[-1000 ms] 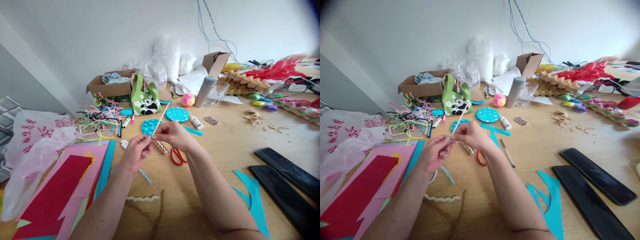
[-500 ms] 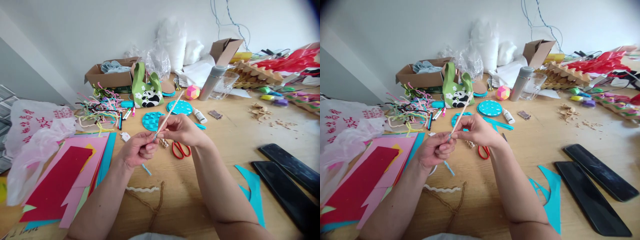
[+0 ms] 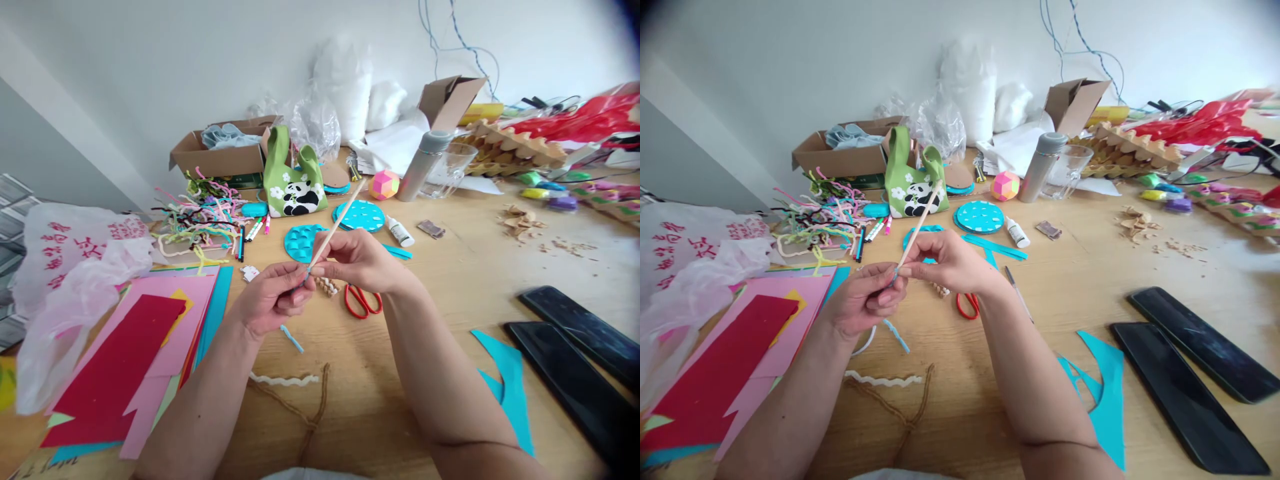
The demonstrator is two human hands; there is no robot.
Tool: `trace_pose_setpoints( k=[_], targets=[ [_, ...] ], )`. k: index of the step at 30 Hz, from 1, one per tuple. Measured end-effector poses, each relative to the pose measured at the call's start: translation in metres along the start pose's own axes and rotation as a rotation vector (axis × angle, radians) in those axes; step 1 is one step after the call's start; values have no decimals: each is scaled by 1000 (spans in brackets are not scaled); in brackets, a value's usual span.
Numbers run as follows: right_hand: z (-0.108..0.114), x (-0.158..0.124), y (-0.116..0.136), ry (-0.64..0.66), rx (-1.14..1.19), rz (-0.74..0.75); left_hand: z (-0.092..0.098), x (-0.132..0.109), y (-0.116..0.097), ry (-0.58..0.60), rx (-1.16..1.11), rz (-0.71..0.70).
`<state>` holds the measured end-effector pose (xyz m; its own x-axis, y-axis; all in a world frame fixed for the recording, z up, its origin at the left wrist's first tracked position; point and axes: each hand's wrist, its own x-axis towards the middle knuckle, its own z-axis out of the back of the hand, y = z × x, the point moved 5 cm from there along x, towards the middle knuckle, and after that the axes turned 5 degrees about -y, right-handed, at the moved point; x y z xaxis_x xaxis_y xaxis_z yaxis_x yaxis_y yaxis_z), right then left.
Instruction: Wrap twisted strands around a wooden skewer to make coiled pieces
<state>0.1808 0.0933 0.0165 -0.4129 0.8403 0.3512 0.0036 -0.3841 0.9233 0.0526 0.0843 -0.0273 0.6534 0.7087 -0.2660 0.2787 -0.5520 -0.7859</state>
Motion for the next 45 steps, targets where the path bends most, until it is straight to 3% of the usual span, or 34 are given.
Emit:
trace_pose_setpoints(
  k=[9,14,19,33,45],
  targets=[
    [-3,-2,13,-14,-22,91,-7,-1,13,135,-158,173],
    [0,7,-11,-149,-9,-24,8,9,2,-85,-151,-42],
    [-1,13,-33,-149,82,-216,22,16,-4,-261,-81,-177],
    [0,14,-49,-274,-144,-285,30,20,0,-488,194,-376],
    [-1,17,-47,-326,-221,-227,31,19,-1,-547,295,-501]
  ],
)
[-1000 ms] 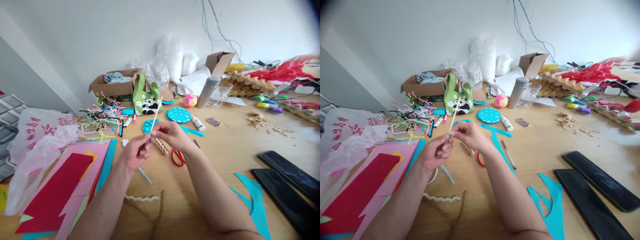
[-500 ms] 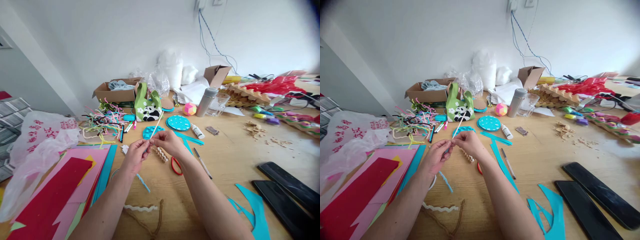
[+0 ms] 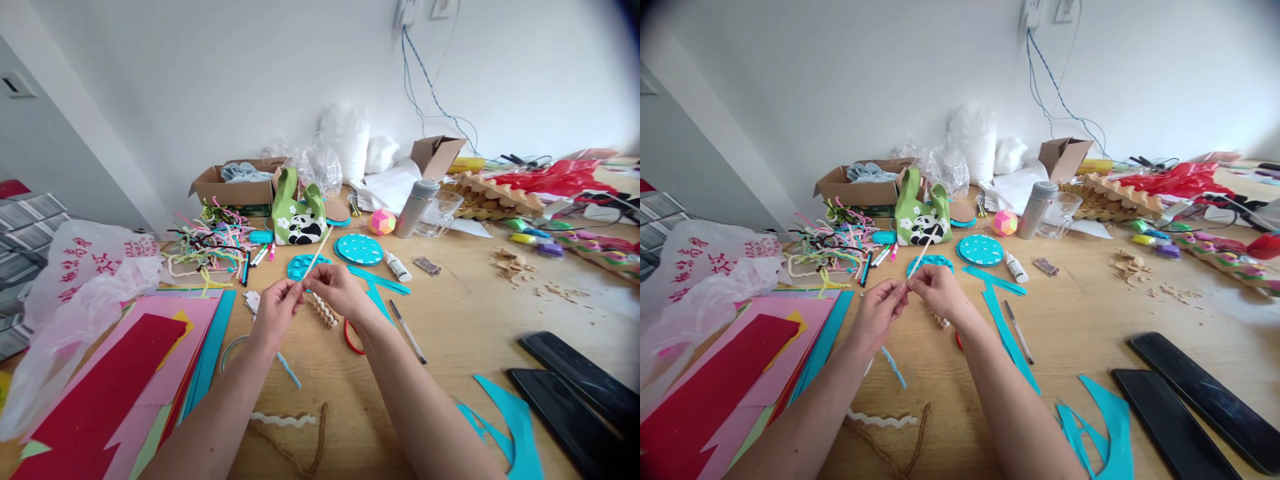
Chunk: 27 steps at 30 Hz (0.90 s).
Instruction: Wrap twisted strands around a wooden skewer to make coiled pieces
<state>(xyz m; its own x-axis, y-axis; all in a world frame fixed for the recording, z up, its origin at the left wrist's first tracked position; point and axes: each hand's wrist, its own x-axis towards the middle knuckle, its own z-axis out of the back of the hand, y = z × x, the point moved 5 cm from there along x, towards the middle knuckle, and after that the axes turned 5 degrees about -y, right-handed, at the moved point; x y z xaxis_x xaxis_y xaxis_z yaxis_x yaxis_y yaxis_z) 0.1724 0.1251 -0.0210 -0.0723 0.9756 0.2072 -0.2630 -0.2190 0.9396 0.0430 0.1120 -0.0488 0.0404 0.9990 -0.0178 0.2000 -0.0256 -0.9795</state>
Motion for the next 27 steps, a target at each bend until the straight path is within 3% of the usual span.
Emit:
trace_pose_setpoints(
  k=[4,11,16,23,27],
  targets=[
    [2,-1,1,-1,67,-46,-1,-2,-4,51,-69,94],
    [-6,-2,-2,64,342,-98,1,-3,-11,15,-147,105],
    [-9,-3,-2,126,462,-85,-2,-5,-12,65,-220,165],
    [-5,-7,8,149,278,-43,-1,-3,-6,68,-289,264],
    [-3,-9,8,25,16,-140,-2,-2,2,-26,-210,165]
  ],
)
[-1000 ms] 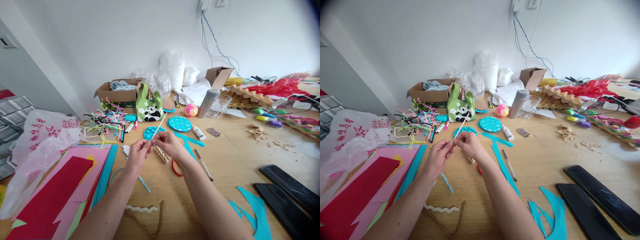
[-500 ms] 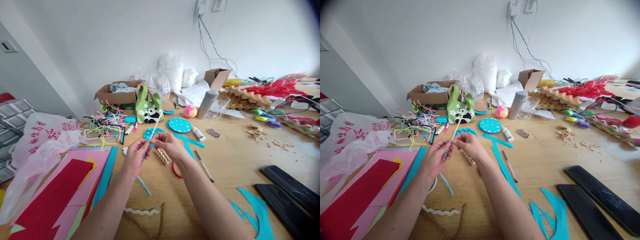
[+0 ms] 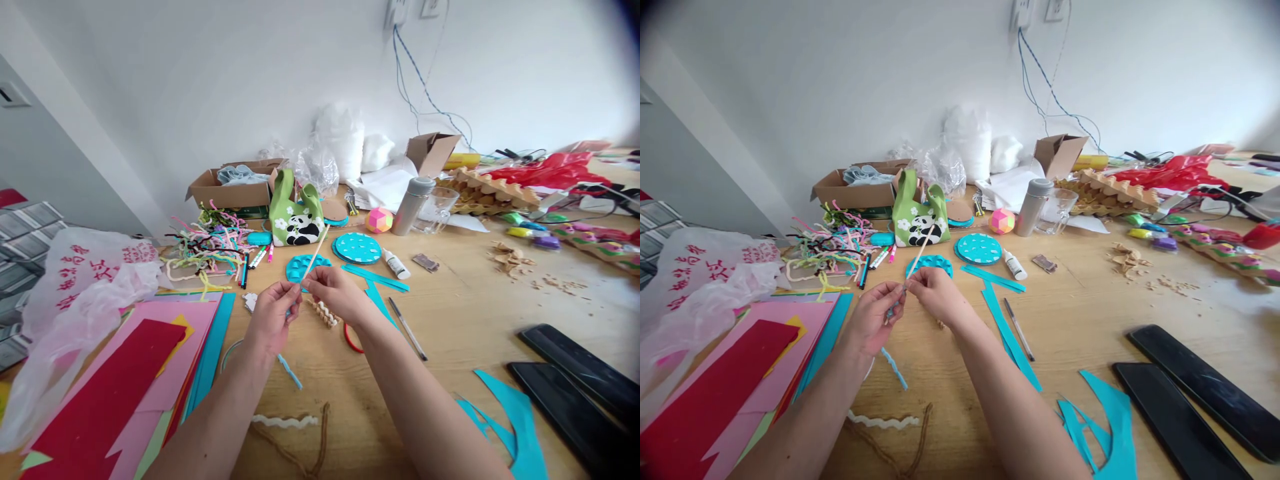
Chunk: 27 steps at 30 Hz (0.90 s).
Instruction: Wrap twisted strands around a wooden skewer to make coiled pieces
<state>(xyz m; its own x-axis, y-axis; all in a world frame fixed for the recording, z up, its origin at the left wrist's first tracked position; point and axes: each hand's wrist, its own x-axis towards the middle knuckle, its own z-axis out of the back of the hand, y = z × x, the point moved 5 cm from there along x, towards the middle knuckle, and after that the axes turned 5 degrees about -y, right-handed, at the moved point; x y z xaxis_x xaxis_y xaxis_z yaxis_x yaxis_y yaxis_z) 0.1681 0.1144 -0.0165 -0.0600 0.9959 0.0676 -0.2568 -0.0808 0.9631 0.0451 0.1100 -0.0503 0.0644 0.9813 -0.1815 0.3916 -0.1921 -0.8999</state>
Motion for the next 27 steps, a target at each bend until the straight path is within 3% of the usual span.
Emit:
trace_pose_setpoints(
  k=[3,7,12,21,25,27],
  targets=[
    [2,0,3,-88,-93,4,0,-1,0,-45,18,-77],
    [-1,1,6,0,181,79,-7,-7,-3,95,-134,106],
    [0,1,2,41,268,70,-8,-10,-10,123,-142,96],
    [2,-2,10,-109,-180,102,-7,-8,0,16,5,-43],
    [-4,-11,21,-303,-521,280,0,-6,3,-68,172,-231],
    [-6,-14,24,-341,-568,332,3,-6,3,-89,230,-306]
  ],
)
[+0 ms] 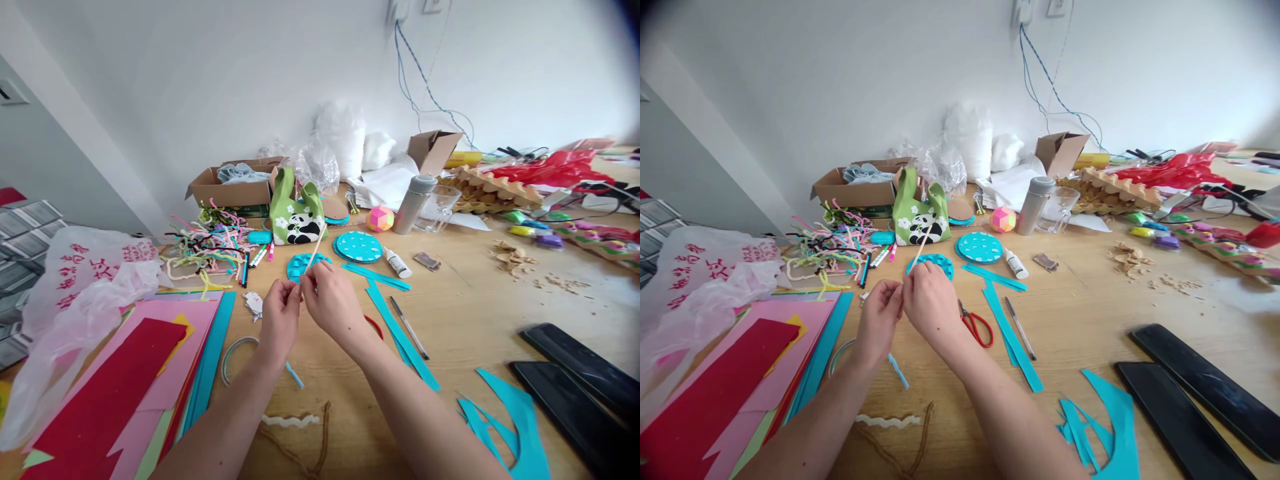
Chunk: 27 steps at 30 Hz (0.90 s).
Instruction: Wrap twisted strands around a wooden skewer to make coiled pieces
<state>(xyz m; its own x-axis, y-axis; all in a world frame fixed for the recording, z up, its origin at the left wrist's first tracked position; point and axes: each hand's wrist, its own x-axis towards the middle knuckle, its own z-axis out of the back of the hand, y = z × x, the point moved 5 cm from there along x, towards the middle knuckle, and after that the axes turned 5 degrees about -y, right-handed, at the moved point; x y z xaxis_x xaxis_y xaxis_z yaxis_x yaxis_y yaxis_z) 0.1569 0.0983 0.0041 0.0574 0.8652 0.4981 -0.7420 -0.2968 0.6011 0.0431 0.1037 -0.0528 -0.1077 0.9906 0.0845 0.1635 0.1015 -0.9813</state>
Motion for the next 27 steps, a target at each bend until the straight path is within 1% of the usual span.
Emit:
trace_pose_setpoints(
  k=[2,4,6,10,12,14,17,19,27],
  targets=[
    [-1,0,-2,35,71,-50,0,1,-1,24,25,-11],
    [-2,1,-7,78,159,-132,0,2,-4,58,30,7],
    [-2,2,-11,93,218,-183,0,3,-8,72,4,29],
    [-3,5,-16,152,387,-232,-1,4,-13,90,-147,158],
    [-2,7,-17,162,473,-226,-2,4,-15,105,-216,231],
    [4,9,-16,114,529,-158,-2,4,-16,118,-264,278],
    [14,10,-11,45,545,11,-4,3,-17,156,-310,316],
    [17,9,-6,59,511,106,-5,1,-18,185,-328,331],
    [25,8,-3,157,413,328,-8,-2,-17,257,-318,354]
  ],
)
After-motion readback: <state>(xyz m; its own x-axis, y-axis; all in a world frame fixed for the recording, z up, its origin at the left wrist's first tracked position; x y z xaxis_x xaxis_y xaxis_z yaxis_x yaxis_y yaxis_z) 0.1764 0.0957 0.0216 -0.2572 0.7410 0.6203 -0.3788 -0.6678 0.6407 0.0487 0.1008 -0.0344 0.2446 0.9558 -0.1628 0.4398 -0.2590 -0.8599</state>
